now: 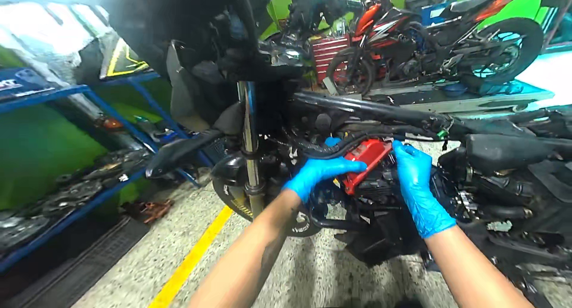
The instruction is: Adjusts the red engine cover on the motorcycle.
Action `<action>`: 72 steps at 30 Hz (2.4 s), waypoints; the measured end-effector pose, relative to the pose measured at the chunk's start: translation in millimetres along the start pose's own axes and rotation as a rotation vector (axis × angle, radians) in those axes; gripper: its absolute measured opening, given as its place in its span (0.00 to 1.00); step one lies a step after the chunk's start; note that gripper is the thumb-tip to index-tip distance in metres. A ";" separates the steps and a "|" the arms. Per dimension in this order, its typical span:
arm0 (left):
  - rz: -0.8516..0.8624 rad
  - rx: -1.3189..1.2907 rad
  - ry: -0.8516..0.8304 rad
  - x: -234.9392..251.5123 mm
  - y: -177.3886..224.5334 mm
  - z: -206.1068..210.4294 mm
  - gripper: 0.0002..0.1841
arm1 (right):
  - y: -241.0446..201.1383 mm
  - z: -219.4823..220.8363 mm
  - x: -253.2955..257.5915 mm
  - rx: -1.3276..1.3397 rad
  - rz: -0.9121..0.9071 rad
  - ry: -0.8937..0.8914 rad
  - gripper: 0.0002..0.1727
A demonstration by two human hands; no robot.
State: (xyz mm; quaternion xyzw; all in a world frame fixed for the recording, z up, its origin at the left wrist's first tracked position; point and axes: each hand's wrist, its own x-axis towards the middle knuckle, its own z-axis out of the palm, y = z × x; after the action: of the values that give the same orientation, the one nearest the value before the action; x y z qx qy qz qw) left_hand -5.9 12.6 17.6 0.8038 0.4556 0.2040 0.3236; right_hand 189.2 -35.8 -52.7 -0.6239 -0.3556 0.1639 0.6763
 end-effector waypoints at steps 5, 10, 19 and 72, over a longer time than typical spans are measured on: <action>-0.088 0.042 0.020 0.9 2.4 3.0 0.39 | -3.7 -4.0 8.9 -0.051 0.055 -0.108 0.23; -0.146 0.105 -0.049 8.4 7.7 4.2 0.39 | -4.8 -6.5 19.2 -0.064 0.090 -0.174 0.24; 0.062 0.198 -0.036 10.6 6.3 -6.4 0.35 | -23.3 -17.5 25.8 -0.169 0.190 -0.346 0.20; 0.006 0.071 0.137 6.1 -8.9 6.4 0.27 | -18.1 -6.8 29.4 -0.312 0.116 -0.390 0.25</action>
State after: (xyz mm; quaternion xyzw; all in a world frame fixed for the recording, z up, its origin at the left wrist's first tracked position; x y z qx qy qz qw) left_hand -4.1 19.1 7.0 0.8003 0.4811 0.2435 0.2624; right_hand 210.2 -24.2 -27.0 -0.6966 -0.4637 0.2629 0.4801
